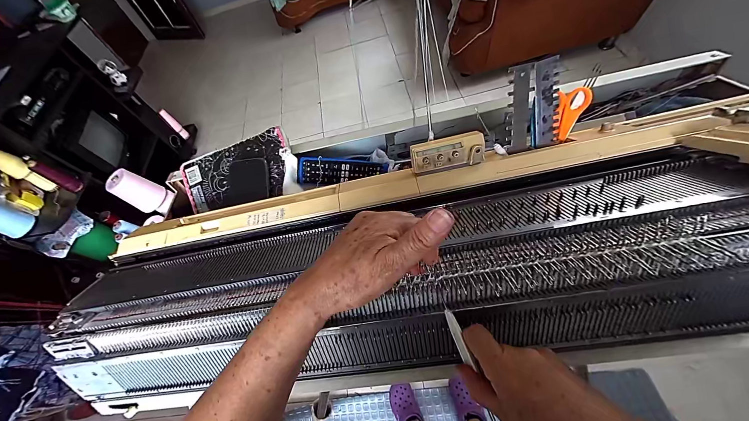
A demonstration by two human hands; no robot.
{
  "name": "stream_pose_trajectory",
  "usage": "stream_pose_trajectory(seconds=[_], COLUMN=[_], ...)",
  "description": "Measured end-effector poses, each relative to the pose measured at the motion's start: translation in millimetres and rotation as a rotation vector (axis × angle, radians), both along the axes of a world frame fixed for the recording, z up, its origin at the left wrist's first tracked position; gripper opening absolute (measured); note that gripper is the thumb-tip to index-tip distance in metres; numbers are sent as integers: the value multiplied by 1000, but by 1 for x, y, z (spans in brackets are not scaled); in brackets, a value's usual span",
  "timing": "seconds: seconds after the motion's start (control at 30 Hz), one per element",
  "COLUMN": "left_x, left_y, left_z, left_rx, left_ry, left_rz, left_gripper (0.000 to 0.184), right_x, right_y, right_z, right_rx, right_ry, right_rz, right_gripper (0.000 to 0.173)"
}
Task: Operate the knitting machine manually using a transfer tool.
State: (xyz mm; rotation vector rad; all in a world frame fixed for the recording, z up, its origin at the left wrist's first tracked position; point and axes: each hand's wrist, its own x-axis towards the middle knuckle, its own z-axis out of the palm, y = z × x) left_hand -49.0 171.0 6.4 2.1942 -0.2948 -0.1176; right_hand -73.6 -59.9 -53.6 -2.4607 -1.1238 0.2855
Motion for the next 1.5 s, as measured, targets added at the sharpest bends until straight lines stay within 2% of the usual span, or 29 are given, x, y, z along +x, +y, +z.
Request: stream_pose_trajectory(seconds=[0.07, 0.1, 0.17, 0.27, 0.33, 0.4, 0.5, 0.53, 0.6, 0.7, 0.77, 0.87, 0.93, 0.97, 1.07, 1.13, 1.17, 1.23, 1.3, 1.33, 1.4, 1.43, 1.5], left_x=[0, 0, 0, 0, 1, 1, 0, 0, 0, -1, -1, 0, 0, 0, 0, -1, -2, -2, -2, -2, -2, -2, -3], left_y=[0, 0, 0, 1, 1, 1, 1, 1, 1, 1, 2, 2, 2, 2, 2, 0, -1, -2, -2, -1, 0, 1, 2], left_z=[1, 0, 1, 1, 0, 0, 0, 1, 1, 1, 1, 1, 0, 0, 0, 1, 1, 2, 2, 1, -1, -1, 0], left_rx=[-3, -1, 7, 9, 15, 26, 42, 40, 41, 45, 37, 39, 29, 23, 34, 51, 64, 90, 91, 84, 70, 66, 52], left_ry=[6, 3, 0, -15, -32, -32, -23, -17, -19, -23, -19, -13, -15, -13, -28, -44, -48, -59, -55, -59, -68, -68, -59], left_rz=[1, 0, -2, -3, -10, -16, -12, -9, -11, -12, -14, -19, -16, -14, -15, -2, 10, 24, 21, 14, -1, -6, -12], left_gripper=[69, 69, 69, 68, 70, 70, 71, 71, 71, 71, 70, 74, 74, 73, 70, 68, 67, 68, 69, 70, 71, 73, 78], right_x=[-2, -1, 4, 15, 20, 21, 15, 12, 12, 6, 0, -6, -4, -1, 12, 14, 10, 2, 0, 2, 8, 7, -1], right_y=[2, 2, 0, 2, 2, 3, 7, 9, 10, 9, 7, 6, 6, 5, 4, 2, 0, -6, -7, -6, 1, 5, 7], right_z=[-10, -12, -4, 16, 24, 25, 25, 27, 29, 23, 17, -8, -12, -9, 13, 30, 40, 56, 49, 40, 28, 24, 9], right_rx=[106, 156, 238, 435, 496, 380, 21, -65, -157, -210, -190, 68, 191, 243, 408, 516, 537, 496, 374, 254, -66, -160, -124], right_ry=[-51, 18, 450, 1162, 1355, 1220, 622, 509, 480, 427, 271, -48, 46, 241, 1066, 1357, 1370, 1269, 996, 810, 595, 478, 139], right_rz=[-29, -37, -25, -58, -89, -86, -54, -49, -13, 1, -13, -68, -77, -69, -80, -108, -88, -6, 51, 54, 43, 33, 4], right_gripper=[19, 19, 23, 14, 11, 12, 24, 27, 29, 30, 29, 20, 20, 21, 14, 9, 8, 10, 15, 20, 29, 29, 22])
